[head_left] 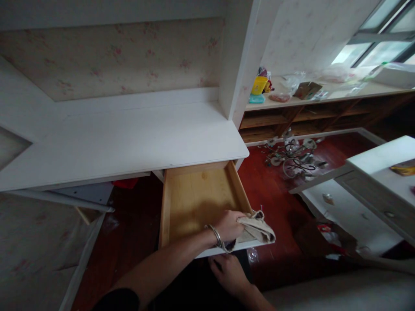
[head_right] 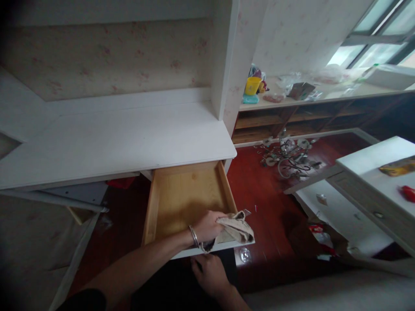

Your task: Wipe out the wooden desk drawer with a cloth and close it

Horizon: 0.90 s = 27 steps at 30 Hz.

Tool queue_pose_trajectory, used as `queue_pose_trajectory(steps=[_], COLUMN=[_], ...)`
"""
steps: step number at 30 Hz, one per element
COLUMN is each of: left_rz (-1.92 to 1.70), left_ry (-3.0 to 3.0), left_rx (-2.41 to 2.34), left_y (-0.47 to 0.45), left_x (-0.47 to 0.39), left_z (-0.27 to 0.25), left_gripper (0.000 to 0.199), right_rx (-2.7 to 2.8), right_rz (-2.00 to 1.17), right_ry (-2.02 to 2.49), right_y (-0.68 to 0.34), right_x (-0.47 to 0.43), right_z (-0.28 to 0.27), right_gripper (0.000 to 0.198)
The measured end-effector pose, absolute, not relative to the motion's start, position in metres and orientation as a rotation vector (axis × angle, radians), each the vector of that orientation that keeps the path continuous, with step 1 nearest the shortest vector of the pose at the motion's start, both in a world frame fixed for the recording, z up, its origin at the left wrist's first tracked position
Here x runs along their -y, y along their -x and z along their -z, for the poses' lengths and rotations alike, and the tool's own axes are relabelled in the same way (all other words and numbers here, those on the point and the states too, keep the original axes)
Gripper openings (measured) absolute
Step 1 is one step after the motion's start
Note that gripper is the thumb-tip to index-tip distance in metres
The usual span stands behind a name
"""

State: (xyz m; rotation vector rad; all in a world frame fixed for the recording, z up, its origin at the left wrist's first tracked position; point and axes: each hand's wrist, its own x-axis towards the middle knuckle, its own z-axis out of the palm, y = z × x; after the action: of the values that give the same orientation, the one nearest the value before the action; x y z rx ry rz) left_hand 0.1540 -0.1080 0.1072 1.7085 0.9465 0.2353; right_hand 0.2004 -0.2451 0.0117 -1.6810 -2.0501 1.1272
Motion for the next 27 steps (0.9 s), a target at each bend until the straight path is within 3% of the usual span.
queue_pose_trajectory(steps=[4,8,12,16,23,27], left_rz=[-0.541,-0.764,-0.543,-0.358,-0.297,-0.311], left_ry=[-1.625,-2.096,-2.724,-2.912,-2.878,-2.791], left_rx=[-0.949,-0.609,-0.044,0.114,-0.395,-0.594], left_y=[-0.164,-0.165,-0.171,-0.180,-0.184,-0.189], left_x=[0.105,0.098,0.073,0.030,-0.050,-0.052], left_z=[-0.123,-0.127,-0.092,-0.050,-0.050,-0.060], left_gripper=[0.032,0.035,0.030,0.030,0.034,0.042], right_rx=[2.049,2.050,2.074,2.087,2.058,2.070], right_rz=[-1.158,-1.162,-1.136,-1.123,-1.136,-1.133], right_ry=[1.667,1.688,1.667,1.708,1.726,1.698], right_y=[-0.201,-0.202,-0.203,-0.204,-0.202,-0.203], right_x=[0.244,0.243,0.242,0.241,0.244,0.245], right_z=[-0.014,-0.013,-0.015,-0.018,-0.013,-0.010], right_gripper=[0.029,0.030,0.029,0.028,0.028,0.028])
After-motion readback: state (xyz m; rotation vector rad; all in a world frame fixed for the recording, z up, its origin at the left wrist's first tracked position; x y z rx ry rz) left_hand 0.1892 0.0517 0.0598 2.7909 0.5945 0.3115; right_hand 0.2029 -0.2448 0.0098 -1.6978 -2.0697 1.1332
